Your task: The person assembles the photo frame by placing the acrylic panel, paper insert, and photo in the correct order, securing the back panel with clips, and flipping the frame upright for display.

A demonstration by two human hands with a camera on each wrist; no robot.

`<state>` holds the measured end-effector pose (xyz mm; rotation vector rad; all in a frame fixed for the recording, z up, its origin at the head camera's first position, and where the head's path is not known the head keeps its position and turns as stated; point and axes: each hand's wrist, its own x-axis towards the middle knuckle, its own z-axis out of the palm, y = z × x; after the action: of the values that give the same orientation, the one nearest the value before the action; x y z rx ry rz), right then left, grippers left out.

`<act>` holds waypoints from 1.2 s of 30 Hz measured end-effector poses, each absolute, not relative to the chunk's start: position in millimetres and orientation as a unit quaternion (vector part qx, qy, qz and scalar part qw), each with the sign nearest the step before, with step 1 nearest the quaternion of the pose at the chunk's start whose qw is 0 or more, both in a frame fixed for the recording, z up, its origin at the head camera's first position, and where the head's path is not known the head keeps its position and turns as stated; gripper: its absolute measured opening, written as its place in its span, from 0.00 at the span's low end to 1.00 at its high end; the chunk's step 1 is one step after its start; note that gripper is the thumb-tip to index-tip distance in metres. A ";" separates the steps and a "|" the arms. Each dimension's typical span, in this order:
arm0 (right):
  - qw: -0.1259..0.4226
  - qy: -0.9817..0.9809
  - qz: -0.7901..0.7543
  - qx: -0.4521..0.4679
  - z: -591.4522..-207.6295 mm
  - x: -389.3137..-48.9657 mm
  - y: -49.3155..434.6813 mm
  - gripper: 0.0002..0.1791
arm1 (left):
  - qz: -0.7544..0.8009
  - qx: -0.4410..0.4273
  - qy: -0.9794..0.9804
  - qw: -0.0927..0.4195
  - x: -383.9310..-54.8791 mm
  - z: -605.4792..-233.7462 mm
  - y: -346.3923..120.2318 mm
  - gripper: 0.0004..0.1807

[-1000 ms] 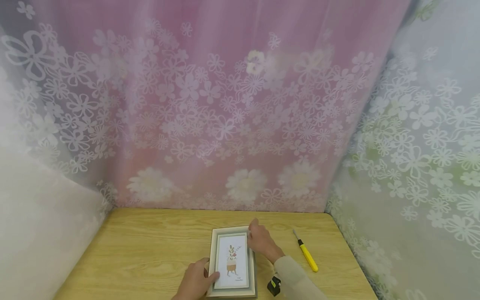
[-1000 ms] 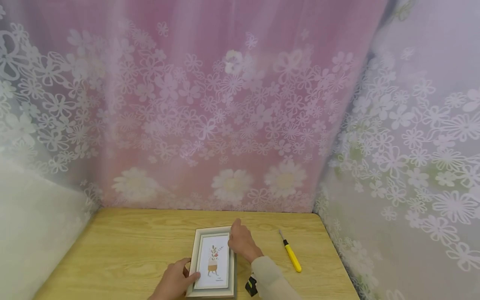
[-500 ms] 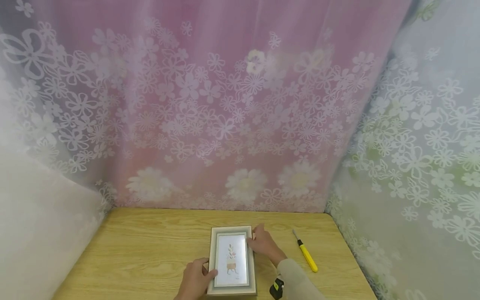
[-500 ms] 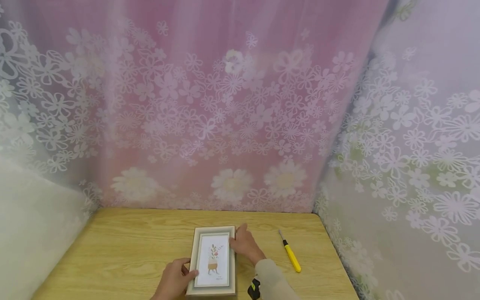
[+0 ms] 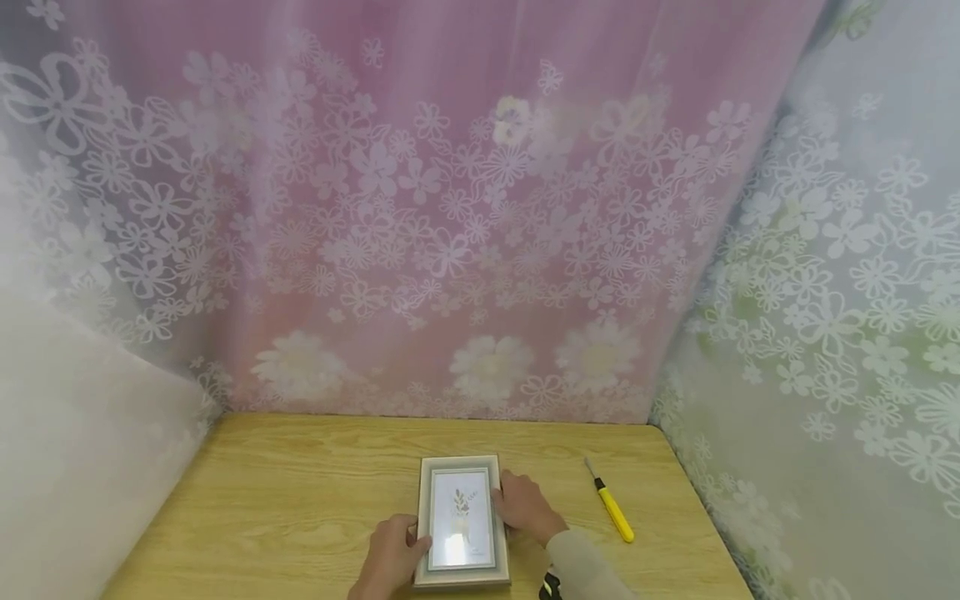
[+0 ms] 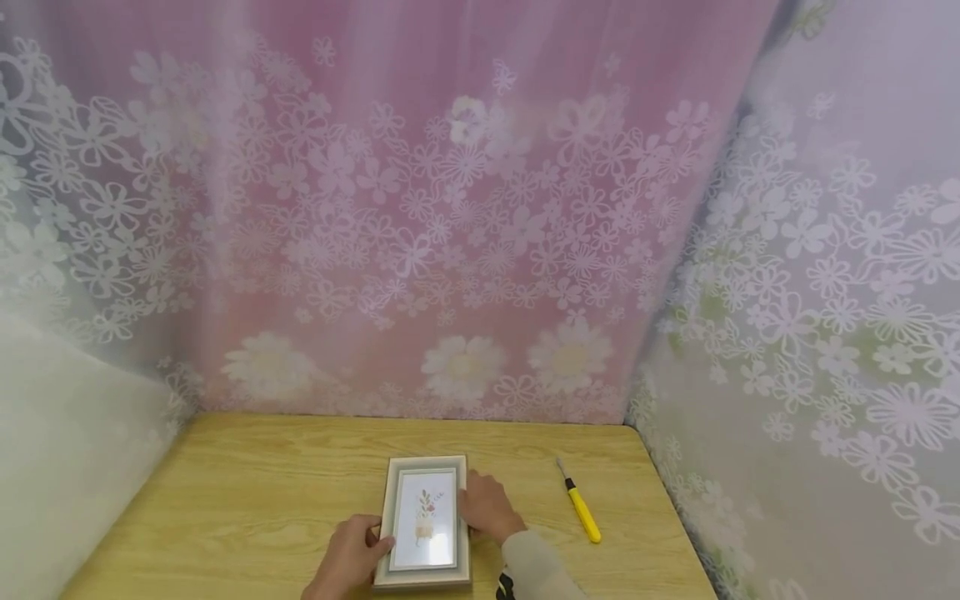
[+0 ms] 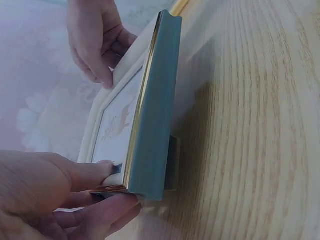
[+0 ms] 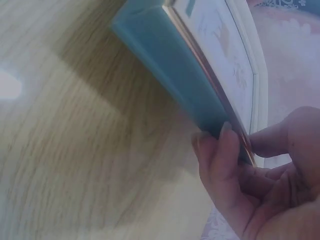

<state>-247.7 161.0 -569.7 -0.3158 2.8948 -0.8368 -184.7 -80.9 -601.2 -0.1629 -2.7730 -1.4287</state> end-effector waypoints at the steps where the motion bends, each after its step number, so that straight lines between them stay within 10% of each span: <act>1: 0.055 0.955 -0.272 -0.101 -570.9 -247.9 160.8 0.10 | -0.455 -0.055 -0.889 0.008 -185.5 -602.3 -80.4 0.05; 36: 0.061 0.960 -0.270 -0.054 -606.3 -259.5 158.8 0.11 | -0.417 -0.063 -0.907 -0.003 -204.3 -616.4 -70.3 0.07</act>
<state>-259.5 158.8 -606.3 -0.1632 2.9029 -0.8158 -204.3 -70.3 -616.4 -0.1973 -2.8544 -1.3113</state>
